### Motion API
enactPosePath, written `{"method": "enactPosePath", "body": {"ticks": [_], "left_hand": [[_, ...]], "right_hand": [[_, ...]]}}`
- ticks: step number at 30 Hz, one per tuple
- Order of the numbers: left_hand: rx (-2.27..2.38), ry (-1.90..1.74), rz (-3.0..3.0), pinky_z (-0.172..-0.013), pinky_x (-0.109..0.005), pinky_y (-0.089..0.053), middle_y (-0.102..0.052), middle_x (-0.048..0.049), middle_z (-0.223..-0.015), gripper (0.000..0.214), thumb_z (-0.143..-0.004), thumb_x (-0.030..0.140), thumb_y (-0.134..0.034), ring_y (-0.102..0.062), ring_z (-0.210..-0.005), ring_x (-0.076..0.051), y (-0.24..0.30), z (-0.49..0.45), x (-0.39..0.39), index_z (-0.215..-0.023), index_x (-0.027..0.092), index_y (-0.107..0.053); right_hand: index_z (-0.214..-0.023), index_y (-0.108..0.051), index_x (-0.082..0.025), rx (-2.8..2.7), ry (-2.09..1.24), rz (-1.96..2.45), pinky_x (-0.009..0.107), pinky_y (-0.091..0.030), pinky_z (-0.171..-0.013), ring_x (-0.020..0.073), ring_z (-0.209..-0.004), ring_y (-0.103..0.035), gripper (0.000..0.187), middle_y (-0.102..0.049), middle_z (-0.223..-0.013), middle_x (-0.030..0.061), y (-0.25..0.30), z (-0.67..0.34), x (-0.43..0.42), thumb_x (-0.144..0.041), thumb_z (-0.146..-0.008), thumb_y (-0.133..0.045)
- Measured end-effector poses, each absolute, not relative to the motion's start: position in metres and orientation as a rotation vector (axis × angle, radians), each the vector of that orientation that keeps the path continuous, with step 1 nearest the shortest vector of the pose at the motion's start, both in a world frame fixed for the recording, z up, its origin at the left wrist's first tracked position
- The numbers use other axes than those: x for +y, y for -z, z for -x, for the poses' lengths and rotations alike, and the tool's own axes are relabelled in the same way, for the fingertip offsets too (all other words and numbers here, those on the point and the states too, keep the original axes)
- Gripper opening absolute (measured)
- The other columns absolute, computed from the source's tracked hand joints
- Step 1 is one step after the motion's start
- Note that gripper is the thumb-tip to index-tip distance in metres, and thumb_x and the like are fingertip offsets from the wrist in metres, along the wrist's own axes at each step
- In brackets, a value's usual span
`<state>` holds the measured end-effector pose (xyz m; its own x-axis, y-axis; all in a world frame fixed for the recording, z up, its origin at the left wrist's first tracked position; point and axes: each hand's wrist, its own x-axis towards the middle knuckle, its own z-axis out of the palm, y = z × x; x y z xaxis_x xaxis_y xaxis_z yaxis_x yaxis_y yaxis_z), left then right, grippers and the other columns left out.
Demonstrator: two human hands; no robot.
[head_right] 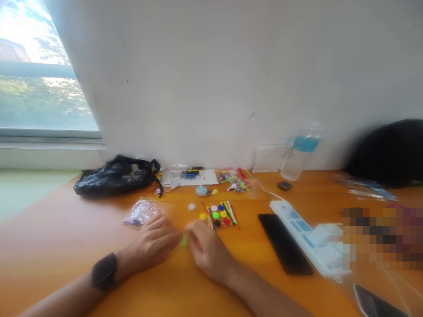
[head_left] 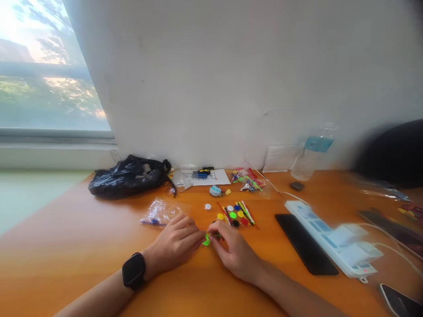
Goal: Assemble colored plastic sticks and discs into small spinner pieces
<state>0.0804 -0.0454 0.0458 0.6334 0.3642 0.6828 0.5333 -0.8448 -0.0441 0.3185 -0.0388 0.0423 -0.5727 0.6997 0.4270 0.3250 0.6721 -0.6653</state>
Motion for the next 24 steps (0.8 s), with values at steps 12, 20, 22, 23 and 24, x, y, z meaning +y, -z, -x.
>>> {"method": "enactPosePath", "body": {"ticks": [12, 20, 22, 23, 24], "left_hand": [[-0.755, 0.964, 2.587, -0.065, -0.035, -0.04, -0.06, -0.0025, -0.073, 0.015, -0.103, 0.013, -0.056, -0.052, -0.069, -0.018, -0.0485, -0.0829, -0.042, -0.095, 0.02, -0.066], [-0.759, 0.959, 2.594, -0.065, -0.037, -0.039, -0.06, -0.0035, -0.072, 0.016, -0.101, 0.01, -0.054, -0.05, -0.069, -0.019, -0.0472, -0.0819, -0.0432, -0.092, 0.02, -0.064], [-0.759, 0.947, 2.604, -0.066, -0.037, -0.038, -0.058, -0.0032, -0.071, 0.017, -0.1, 0.01, -0.055, -0.05, -0.069, -0.019, -0.0468, -0.0819, -0.0433, -0.088, 0.02, -0.063], [-0.759, 0.938, 2.609, -0.066, -0.037, -0.038, -0.058, -0.0031, -0.071, 0.018, -0.1, 0.01, -0.055, -0.051, -0.069, -0.019, -0.0467, -0.0819, -0.0434, -0.086, 0.02, -0.062], [-0.758, 0.929, 2.614, -0.066, -0.037, -0.039, -0.058, -0.003, -0.071, 0.019, -0.1, 0.01, -0.055, -0.051, -0.068, -0.019, -0.0466, -0.082, -0.0434, -0.085, 0.02, -0.061]], "right_hand": [[-0.104, -0.062, -0.024, -2.196, -0.586, 0.833, 0.034, -0.048, -0.08, 0.0211, -0.087, -0.061, 0.013, -0.066, -0.095, 0.0045, -0.0392, -0.3214, -0.0329, -0.022, -0.109, -0.05], [-0.097, -0.057, -0.023, -2.261, -0.585, 0.841, 0.031, -0.046, -0.075, 0.0189, -0.081, -0.058, 0.017, -0.063, -0.091, 0.0028, -0.0431, -0.322, -0.0335, -0.023, -0.11, -0.046], [-0.094, -0.056, -0.023, -2.299, -0.577, 0.827, 0.03, -0.045, -0.074, 0.0182, -0.08, -0.058, 0.02, -0.062, -0.089, 0.0021, -0.0429, -0.3225, -0.0331, -0.023, -0.11, -0.045], [-0.093, -0.056, -0.023, -2.315, -0.569, 0.824, 0.03, -0.045, -0.073, 0.018, -0.079, -0.057, 0.021, -0.061, -0.089, 0.0019, -0.0425, -0.3227, -0.0328, -0.022, -0.11, -0.044], [-0.091, -0.056, -0.023, -2.327, -0.561, 0.822, 0.03, -0.045, -0.073, 0.0179, -0.079, -0.057, 0.022, -0.06, -0.088, 0.0019, -0.042, -0.3229, -0.0324, -0.022, -0.11, -0.044]]}}
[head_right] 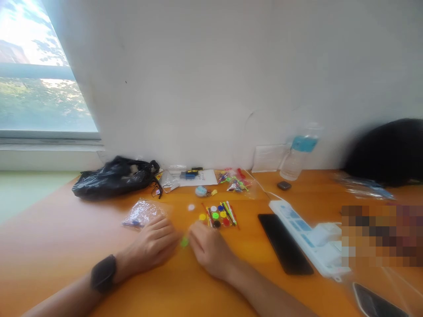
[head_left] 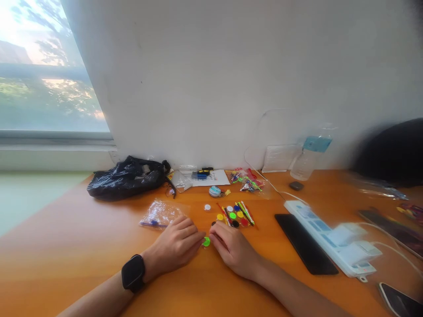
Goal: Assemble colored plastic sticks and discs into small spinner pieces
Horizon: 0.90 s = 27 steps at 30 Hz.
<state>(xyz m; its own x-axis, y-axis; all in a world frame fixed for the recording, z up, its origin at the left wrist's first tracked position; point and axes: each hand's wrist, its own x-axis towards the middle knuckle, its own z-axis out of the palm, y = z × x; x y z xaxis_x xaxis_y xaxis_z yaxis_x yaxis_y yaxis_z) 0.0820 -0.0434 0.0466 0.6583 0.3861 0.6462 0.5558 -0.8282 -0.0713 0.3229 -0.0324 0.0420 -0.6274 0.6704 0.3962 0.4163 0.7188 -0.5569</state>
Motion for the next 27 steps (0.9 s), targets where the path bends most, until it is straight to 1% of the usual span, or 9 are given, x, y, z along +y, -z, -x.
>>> {"method": "enactPosePath", "body": {"ticks": [3, 8, 12, 16, 19, 24, 27], "left_hand": [[-0.747, 0.911, 2.639, -0.066, -0.037, -0.04, -0.058, -0.003, -0.071, 0.019, -0.101, 0.013, -0.054, -0.053, -0.069, -0.019, -0.0475, -0.0829, -0.0439, -0.086, 0.02, -0.063], [-0.765, 0.887, 2.705, -0.068, -0.036, -0.042, -0.063, -0.0042, -0.076, 0.013, -0.102, 0.022, -0.06, -0.056, -0.073, -0.02, -0.0499, -0.085, -0.0458, -0.091, 0.02, -0.066], [-0.747, 0.922, 2.691, -0.068, -0.037, -0.04, -0.064, -0.0038, -0.076, 0.012, -0.101, 0.013, -0.056, -0.053, -0.071, -0.019, -0.0483, -0.0837, -0.0453, -0.096, 0.018, -0.065], [-0.745, 0.939, 2.67, -0.068, -0.036, -0.039, -0.062, -0.0031, -0.075, 0.019, -0.1, 0.006, -0.051, -0.05, -0.069, -0.019, -0.045, -0.0817, -0.0437, -0.104, 0.018, -0.065], [-0.774, 0.915, 2.659, -0.065, -0.036, -0.036, -0.06, -0.0032, -0.073, 0.019, -0.1, 0.007, -0.05, -0.048, -0.066, -0.02, -0.0436, -0.0818, -0.0435, -0.104, 0.018, -0.065], [-0.8, 0.885, 2.676, -0.064, -0.037, -0.035, -0.06, -0.0034, -0.075, 0.01, -0.103, 0.018, -0.055, -0.05, -0.068, -0.02, -0.0442, -0.0833, -0.0444, -0.105, 0.019, -0.065], [-0.787, 0.875, 2.676, -0.063, -0.037, -0.035, -0.061, -0.0028, -0.075, 0.01, -0.104, 0.017, -0.054, -0.048, -0.066, -0.019, -0.0442, -0.0835, -0.0441, -0.104, 0.018, -0.064]], "right_hand": [[-0.09, -0.055, -0.023, -2.34, -0.551, 0.834, 0.03, -0.045, -0.072, 0.0179, -0.08, -0.057, 0.024, -0.061, -0.089, 0.0022, -0.0407, -0.3232, -0.0315, -0.022, -0.11, -0.043], [-0.09, -0.057, -0.023, -2.322, -0.597, 0.828, 0.03, -0.046, -0.073, 0.0181, -0.078, -0.058, 0.023, -0.062, -0.088, 0.0023, -0.0423, -0.3226, -0.0324, -0.023, -0.11, -0.045], [-0.092, -0.057, -0.023, -2.301, -0.621, 0.808, 0.03, -0.045, -0.073, 0.0177, -0.078, -0.058, 0.022, -0.062, -0.088, 0.0019, -0.0448, -0.3213, -0.0346, -0.023, -0.11, -0.046], [-0.094, -0.057, -0.023, -2.295, -0.614, 0.812, 0.031, -0.044, -0.075, 0.0183, -0.081, -0.057, 0.022, -0.061, -0.09, 0.0023, -0.0452, -0.321, -0.0346, -0.024, -0.111, -0.043], [-0.093, -0.057, -0.023, -2.297, -0.612, 0.825, 0.031, -0.044, -0.075, 0.0185, -0.082, -0.057, 0.023, -0.061, -0.091, 0.0026, -0.0444, -0.3216, -0.0334, -0.024, -0.111, -0.043], [-0.093, -0.056, -0.023, -2.309, -0.595, 0.848, 0.031, -0.044, -0.075, 0.0187, -0.082, -0.057, 0.02, -0.061, -0.091, 0.0027, -0.0437, -0.3223, -0.0333, -0.022, -0.11, -0.044], [-0.095, -0.056, -0.023, -2.316, -0.606, 0.871, 0.03, -0.043, -0.075, 0.0187, -0.082, -0.057, 0.018, -0.062, -0.092, 0.0027, -0.0438, -0.3227, -0.034, -0.02, -0.108, -0.045]]}}
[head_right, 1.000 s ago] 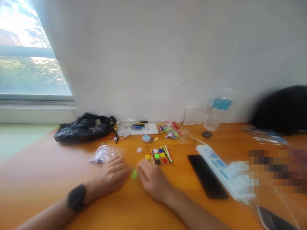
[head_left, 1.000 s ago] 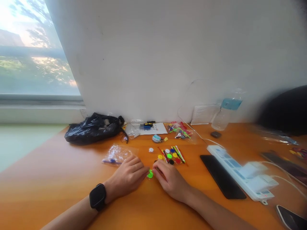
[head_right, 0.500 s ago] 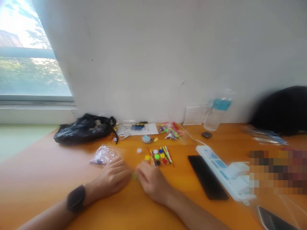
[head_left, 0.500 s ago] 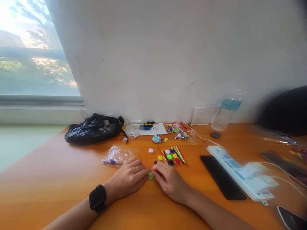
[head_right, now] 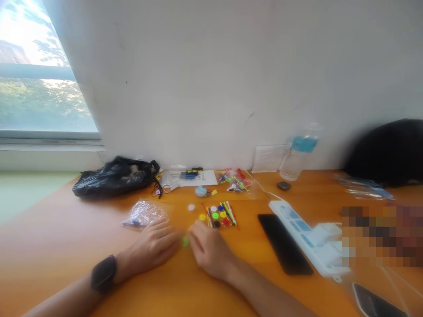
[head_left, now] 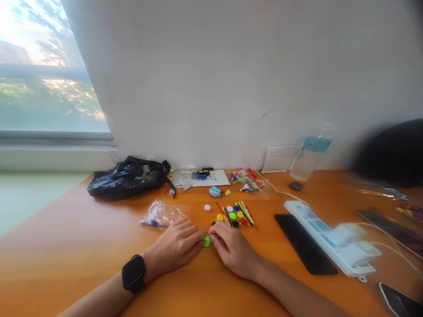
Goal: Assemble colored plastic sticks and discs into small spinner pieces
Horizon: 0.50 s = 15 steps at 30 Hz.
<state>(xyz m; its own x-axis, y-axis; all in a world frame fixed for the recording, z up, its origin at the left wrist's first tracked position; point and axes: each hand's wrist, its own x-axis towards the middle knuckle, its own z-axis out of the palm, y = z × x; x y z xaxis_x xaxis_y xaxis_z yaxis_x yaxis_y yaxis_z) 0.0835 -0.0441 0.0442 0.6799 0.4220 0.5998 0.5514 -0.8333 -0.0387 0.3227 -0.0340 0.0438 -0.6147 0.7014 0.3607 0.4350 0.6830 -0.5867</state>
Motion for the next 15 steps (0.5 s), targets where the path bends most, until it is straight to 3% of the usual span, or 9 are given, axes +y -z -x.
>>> {"method": "enactPosePath", "body": {"ticks": [5, 15], "left_hand": [[-0.795, 0.819, 2.714, -0.062, -0.036, -0.034, -0.061, -0.002, -0.076, 0.012, -0.106, 0.02, -0.054, -0.048, -0.065, -0.018, -0.0426, -0.0837, -0.0431, -0.099, 0.019, -0.063], [-0.821, 0.788, 2.766, -0.066, -0.034, -0.037, -0.065, -0.0037, -0.083, 0.015, -0.107, 0.019, -0.052, -0.053, -0.071, -0.019, -0.0439, -0.0849, -0.0438, -0.095, 0.02, -0.062]], "right_hand": [[-0.098, -0.053, -0.023, -2.32, -0.635, 0.942, 0.028, -0.039, -0.069, 0.0171, -0.075, -0.056, 0.008, -0.062, -0.088, 0.0006, -0.0408, -0.324, -0.0339, -0.02, -0.104, -0.05], [-0.09, -0.049, -0.023, -2.394, -0.545, 1.015, 0.028, -0.034, -0.066, 0.017, -0.072, -0.056, 0.013, -0.062, -0.083, 0.0004, -0.0418, -0.3241, -0.0358, -0.019, -0.102, -0.049]]}}
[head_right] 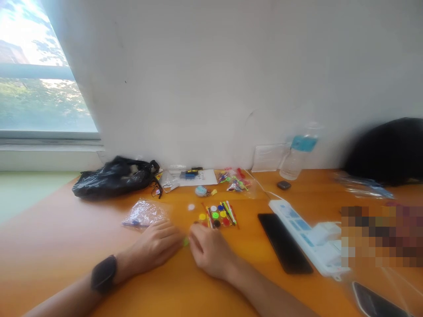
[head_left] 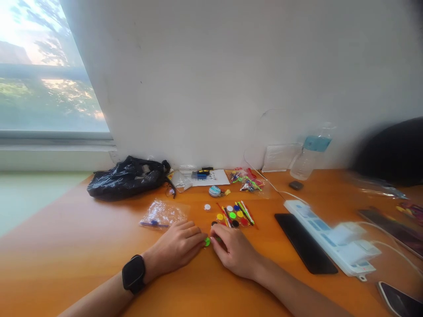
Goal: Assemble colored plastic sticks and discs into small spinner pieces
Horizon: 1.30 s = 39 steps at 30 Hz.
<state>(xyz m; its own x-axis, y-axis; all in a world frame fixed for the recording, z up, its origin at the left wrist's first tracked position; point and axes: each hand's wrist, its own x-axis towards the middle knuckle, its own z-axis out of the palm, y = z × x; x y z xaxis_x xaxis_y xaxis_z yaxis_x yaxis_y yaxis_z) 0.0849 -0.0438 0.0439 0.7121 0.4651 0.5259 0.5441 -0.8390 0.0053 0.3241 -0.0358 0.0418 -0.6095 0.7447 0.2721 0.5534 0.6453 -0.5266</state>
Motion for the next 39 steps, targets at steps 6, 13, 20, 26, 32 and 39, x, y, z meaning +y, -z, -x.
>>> {"method": "enactPosePath", "body": {"ticks": [6, 13, 20, 26, 32, 39], "left_hand": [[-0.815, 0.804, 2.781, -0.065, -0.034, -0.037, -0.065, -0.0032, -0.085, 0.012, -0.107, 0.017, -0.052, -0.054, -0.071, -0.018, -0.0437, -0.0842, -0.0448, -0.1, 0.02, -0.061], [-0.811, 0.803, 2.851, -0.067, -0.033, -0.039, -0.066, -0.0044, -0.087, 0.014, -0.107, 0.015, -0.05, -0.056, -0.074, -0.019, -0.0427, -0.0836, -0.0432, -0.101, 0.02, -0.062], [-0.824, 0.811, 2.841, -0.067, -0.033, -0.04, -0.067, -0.0043, -0.087, 0.017, -0.107, 0.015, -0.05, -0.056, -0.074, -0.018, -0.0446, -0.0863, -0.0454, -0.095, 0.02, -0.061], [-0.814, 0.844, 2.777, -0.064, -0.034, -0.039, -0.067, -0.0037, -0.084, 0.017, -0.107, 0.016, -0.049, -0.054, -0.07, -0.018, -0.0439, -0.0895, -0.0466, -0.095, 0.02, -0.061], [-0.856, 0.865, 2.78, -0.064, -0.034, -0.039, -0.066, -0.0034, -0.082, 0.02, -0.108, 0.017, -0.049, -0.055, -0.07, -0.018, -0.0424, -0.0897, -0.0456, -0.092, 0.021, -0.061], [-0.912, 0.788, 2.879, -0.068, -0.036, -0.041, -0.065, -0.0047, -0.085, 0.019, -0.105, 0.022, -0.052, -0.057, -0.077, -0.02, -0.0514, -0.0908, -0.0513, -0.089, 0.021, -0.062]], "right_hand": [[-0.092, -0.049, -0.024, -2.399, -0.566, 1.03, 0.028, -0.034, -0.065, 0.0171, -0.069, -0.057, 0.013, -0.063, -0.081, 0.0003, -0.0414, -0.3246, -0.0357, -0.022, -0.104, -0.047], [-0.1, -0.051, -0.023, -2.422, -0.58, 1.043, 0.028, -0.036, -0.067, 0.0186, -0.073, -0.061, 0.01, -0.068, -0.086, 0.0018, -0.0423, -0.325, -0.0346, -0.024, -0.107, -0.044], [-0.096, -0.048, -0.024, -2.432, -0.561, 1.057, 0.028, -0.035, -0.066, 0.0182, -0.072, -0.059, 0.011, -0.067, -0.086, 0.0016, -0.0418, -0.3249, -0.0352, -0.025, -0.107, -0.045], [-0.094, -0.049, -0.024, -2.436, -0.557, 1.047, 0.029, -0.037, -0.068, 0.0187, -0.075, -0.059, 0.015, -0.066, -0.087, 0.0021, -0.0435, -0.3247, -0.0347, -0.026, -0.108, -0.043], [-0.093, -0.05, -0.023, -2.447, -0.569, 1.017, 0.028, -0.038, -0.07, 0.0183, -0.077, -0.06, 0.017, -0.065, -0.088, 0.0023, -0.0453, -0.3246, -0.0347, -0.024, -0.108, -0.043], [-0.09, -0.048, -0.023, -2.46, -0.544, 1.036, 0.028, -0.035, -0.067, 0.0183, -0.075, -0.059, 0.015, -0.065, -0.087, 0.0027, -0.0443, -0.3242, -0.0337, -0.021, -0.105, -0.046]]}}
